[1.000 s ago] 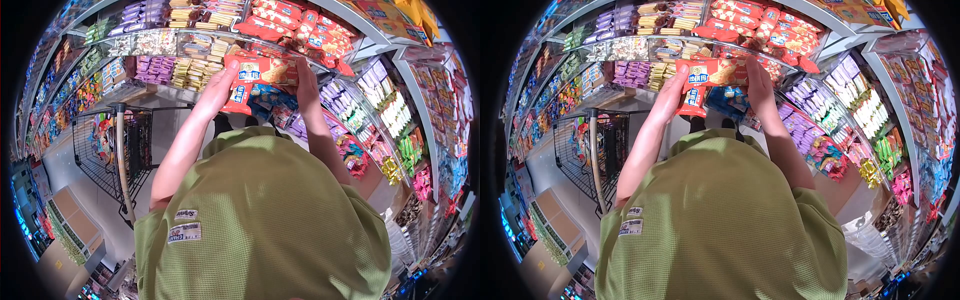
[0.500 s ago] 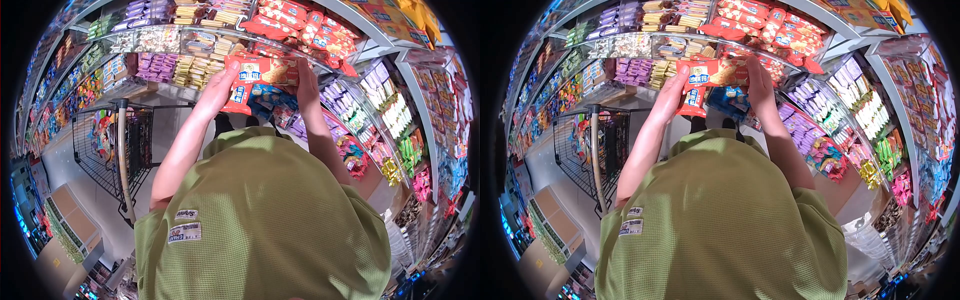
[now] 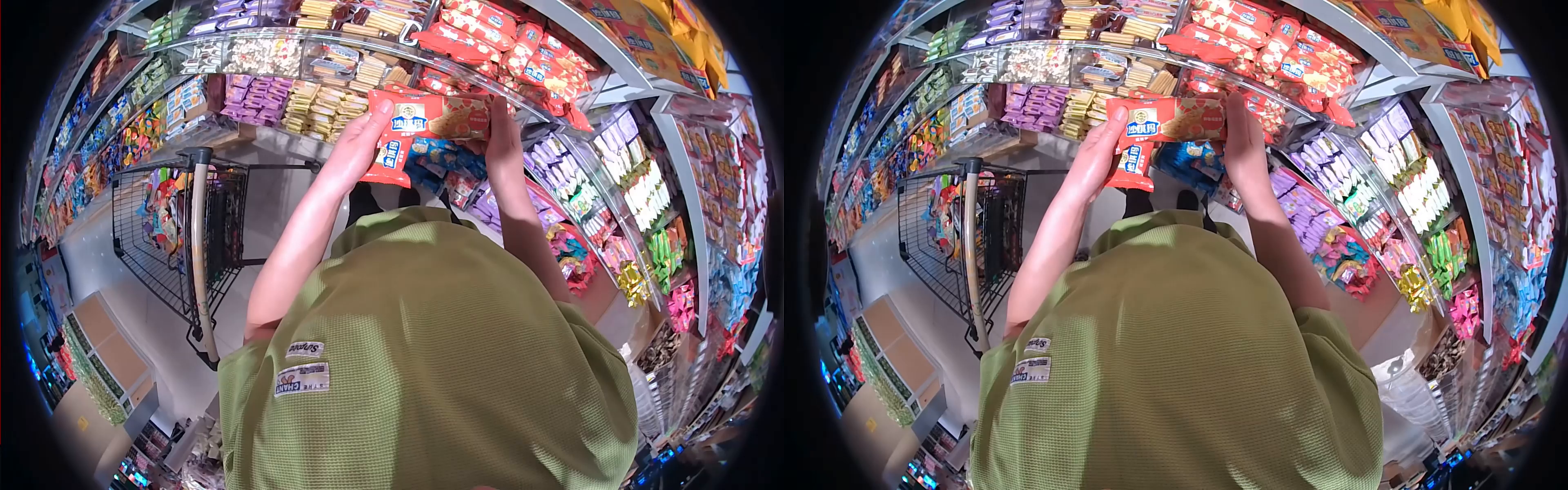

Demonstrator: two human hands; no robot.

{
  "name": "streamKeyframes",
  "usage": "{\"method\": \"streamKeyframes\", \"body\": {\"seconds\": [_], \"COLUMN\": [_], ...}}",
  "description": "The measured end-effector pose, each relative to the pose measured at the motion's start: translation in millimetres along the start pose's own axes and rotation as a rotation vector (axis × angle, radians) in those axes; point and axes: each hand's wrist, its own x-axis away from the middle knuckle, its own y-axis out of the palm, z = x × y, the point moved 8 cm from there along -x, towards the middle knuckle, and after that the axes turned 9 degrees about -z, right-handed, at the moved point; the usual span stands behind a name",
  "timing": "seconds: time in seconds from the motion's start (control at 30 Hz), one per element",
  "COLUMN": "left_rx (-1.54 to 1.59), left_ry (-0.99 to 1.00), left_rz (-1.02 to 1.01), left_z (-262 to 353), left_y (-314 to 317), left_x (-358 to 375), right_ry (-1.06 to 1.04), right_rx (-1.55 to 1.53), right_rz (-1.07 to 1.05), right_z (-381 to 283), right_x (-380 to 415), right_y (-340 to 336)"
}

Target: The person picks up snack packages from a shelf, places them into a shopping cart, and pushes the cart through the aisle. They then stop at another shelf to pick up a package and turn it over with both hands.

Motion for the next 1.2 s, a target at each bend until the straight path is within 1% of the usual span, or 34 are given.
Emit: {"method": "streamKeyframes", "body": {"seconds": [0.1,0.17,0.3,0.37,0.53,0.67,0.7,0.77,0.8,0.87,0.97,1.1,1.17,1.2], "left_rx": [0.019,0.032,0.04,0.058,0.085,0.081,0.097,0.112,0.106,0.1,0.048,0.048,0.058,0.05], "left_ry": [0.017,0.034,0.039,0.043,0.063,0.085,0.067,0.055,0.067,0.078,0.091,0.053,0.042,0.049], "left_rz": [0.014,0.032,0.053,0.061,0.106,0.091,0.097,0.104,0.114,0.122,0.095,0.049,0.038,0.058], "left_z": [6,9,9,9,13,11,9,9,11,11,9,9,13,15], "left_y": [0,-3,-12,-15,-18,-20,-21,-19,-17,-15,-14,-11,-10,-11], "left_x": [5,8,16,19,27,29,30,30,30,30,26,19,12,9], "right_ry": [0.003,0.022,0.003,0.035,-0.005,-0.002,-0.002,0.05,0.048,-0.056,-0.021,-0.045,0.014,0.009], "right_rx": [0.053,0.007,0.003,0.054,0.043,0.09,0.093,0.03,0.031,0.009,-0.057,-0.063,-0.044,-0.044], "right_rz": [-0.036,-0.015,-0.051,-0.142,-0.219,-0.282,-0.285,-0.179,-0.18,-0.117,-0.125,-0.143,-0.151,-0.147], "right_z": [-2,-10,-6,1,0,-7,-7,-2,-2,-11,-2,2,6,3], "right_x": [-3,-1,-5,-8,-10,-8,-7,-6,-6,-5,-9,-12,-15,-17], "right_y": [8,17,24,27,37,42,43,38,40,37,27,19,15,13]}}
